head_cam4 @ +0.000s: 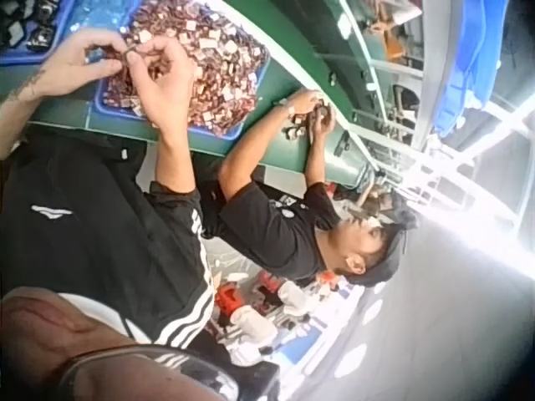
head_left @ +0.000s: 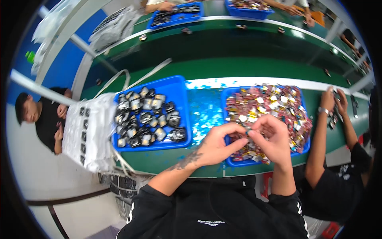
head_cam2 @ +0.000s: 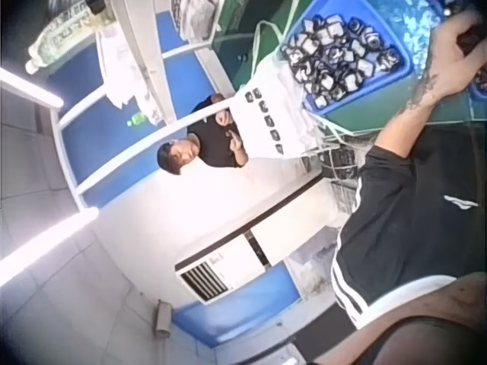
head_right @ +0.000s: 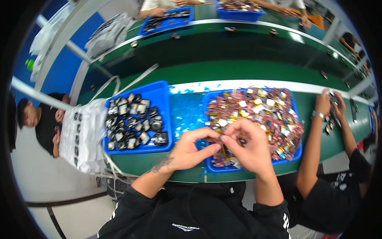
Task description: Assembling electronic components by manually placing small modules into larger housings on a production line.
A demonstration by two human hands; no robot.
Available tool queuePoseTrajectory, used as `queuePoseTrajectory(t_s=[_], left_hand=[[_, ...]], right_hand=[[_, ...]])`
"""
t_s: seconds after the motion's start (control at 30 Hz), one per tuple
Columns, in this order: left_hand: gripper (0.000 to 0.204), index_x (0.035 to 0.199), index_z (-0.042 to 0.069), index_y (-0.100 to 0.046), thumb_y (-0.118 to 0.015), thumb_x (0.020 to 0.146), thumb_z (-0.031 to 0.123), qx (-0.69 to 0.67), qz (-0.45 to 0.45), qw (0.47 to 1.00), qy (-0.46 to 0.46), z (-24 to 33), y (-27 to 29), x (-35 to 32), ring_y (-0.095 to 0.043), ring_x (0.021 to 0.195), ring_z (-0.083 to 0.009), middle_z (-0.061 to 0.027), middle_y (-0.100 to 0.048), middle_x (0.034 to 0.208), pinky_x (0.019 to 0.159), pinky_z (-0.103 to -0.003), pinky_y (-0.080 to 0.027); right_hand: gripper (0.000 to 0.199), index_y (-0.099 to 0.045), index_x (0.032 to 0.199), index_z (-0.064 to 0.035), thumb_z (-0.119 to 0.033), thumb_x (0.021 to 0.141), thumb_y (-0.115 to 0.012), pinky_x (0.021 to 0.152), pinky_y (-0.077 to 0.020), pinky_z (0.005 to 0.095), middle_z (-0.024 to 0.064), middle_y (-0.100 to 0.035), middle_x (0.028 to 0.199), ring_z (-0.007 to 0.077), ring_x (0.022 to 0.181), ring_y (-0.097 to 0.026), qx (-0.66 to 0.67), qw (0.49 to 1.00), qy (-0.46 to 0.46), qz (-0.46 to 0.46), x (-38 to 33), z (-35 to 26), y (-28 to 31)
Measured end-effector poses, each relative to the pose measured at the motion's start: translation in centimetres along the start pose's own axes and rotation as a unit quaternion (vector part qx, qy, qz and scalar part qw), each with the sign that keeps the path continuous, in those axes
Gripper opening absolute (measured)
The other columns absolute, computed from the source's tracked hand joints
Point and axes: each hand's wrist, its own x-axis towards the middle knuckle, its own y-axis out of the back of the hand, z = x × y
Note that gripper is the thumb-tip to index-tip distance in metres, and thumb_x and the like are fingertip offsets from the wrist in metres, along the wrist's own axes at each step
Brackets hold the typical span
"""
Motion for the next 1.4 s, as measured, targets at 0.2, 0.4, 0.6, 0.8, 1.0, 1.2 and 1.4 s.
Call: queuePoseTrajectory(t_s=[0.2, 0.4, 0.6, 0.8, 1.0, 1.2, 1.4], left_hand=[[0.008, 0.086, -0.002, -0.068, -0.071, 0.083, 0.005, 0.174, 0.097, 0.976, -0.087, -0.3, 0.8, -1.5, -0.066, 0.077, -0.0256, -0.0118, -0.069, 0.082, 0.072, -0.034, -0.051], [0.007, 0.088, -0.001, -0.070, -0.070, 0.082, 0.004, 0.241, 0.185, 0.948, -0.093, -0.5, 1.8, -3.0, -0.067, 0.074, -0.0274, -0.0133, -0.068, 0.080, 0.069, -0.034, -0.052], [0.014, 0.098, -0.004, -0.070, -0.068, 0.089, 0.006, 0.098, 0.173, 0.979, 0.042, -1.2, 3.0, -4.2, -0.068, 0.082, -0.0131, -0.0100, -0.072, 0.088, 0.073, -0.026, -0.053], [0.017, 0.099, -0.004, -0.069, -0.066, 0.091, 0.010, -0.094, 0.194, 0.972, 0.089, -2.3, 3.9, -4.9, -0.068, 0.080, -0.0109, -0.0091, -0.072, 0.089, 0.068, -0.024, -0.054], [0.018, 0.103, -0.006, -0.066, -0.063, 0.094, 0.009, -0.171, 0.223, 0.955, 0.100, -2.3, 4.5, -5.3, -0.069, 0.079, -0.0136, -0.0117, -0.071, 0.091, 0.068, -0.026, -0.058], [0.021, 0.104, -0.005, -0.067, -0.061, 0.095, 0.013, -0.320, 0.075, 0.931, 0.162, -1.8, 5.3, -5.3, -0.068, 0.075, -0.0150, -0.0114, -0.070, 0.089, 0.067, -0.026, -0.059], [0.019, 0.106, -0.006, -0.067, -0.060, 0.096, 0.009, -0.287, 0.022, 0.947, 0.145, -1.0, 6.2, -5.5, -0.069, 0.082, -0.0145, -0.0115, -0.071, 0.094, 0.073, -0.026, -0.057]], right_hand=[[0.010, -0.060, 0.090, 0.0025, 0.006, 0.083, -0.067, 0.067, -0.0484, 0.0207, 0.0039, -0.064, 0.083, 0.0067, 0.074, -0.060, -0.059, 0.998, -0.001, 0.026, -0.5, 0.8, -2.3], [0.012, -0.057, 0.086, 0.0007, 0.007, 0.081, -0.065, 0.060, -0.0483, 0.0307, 0.0103, -0.059, 0.081, 0.0220, 0.069, -0.062, -0.249, 0.961, 0.125, -0.005, 1.3, 0.6, -5.4], [0.017, -0.055, 0.087, -0.0013, 0.009, 0.078, -0.064, 0.060, -0.0467, 0.0369, 0.0128, -0.057, 0.081, 0.0307, 0.073, -0.060, -0.324, 0.923, 0.206, 0.026, 1.4, 1.3, -7.5], [0.018, -0.054, 0.088, -0.0007, 0.010, 0.079, -0.064, 0.060, -0.0466, 0.0369, 0.0139, -0.058, 0.081, 0.0301, 0.070, -0.059, -0.308, 0.934, 0.181, -0.003, 1.2, 2.4, -8.2], [0.018, -0.061, 0.098, -0.0011, 0.007, 0.082, -0.062, 0.067, -0.0503, 0.0353, 0.0155, -0.062, 0.093, 0.0329, 0.082, -0.064, -0.376, 0.904, 0.204, 0.002, 2.6, 2.2, -7.4], [0.021, -0.066, 0.104, 0.0011, 0.008, 0.084, -0.061, 0.073, -0.0519, 0.0306, 0.0133, -0.064, 0.102, 0.0231, 0.094, -0.065, -0.225, 0.961, 0.148, -0.061, 1.9, 2.2, -7.9], [0.011, -0.057, 0.096, 0.0043, 0.010, 0.087, -0.059, 0.071, -0.0520, 0.0242, 0.0109, -0.058, 0.099, 0.0131, 0.085, -0.062, 0.142, 0.984, -0.012, -0.103, 1.3, 2.7, -7.9]])
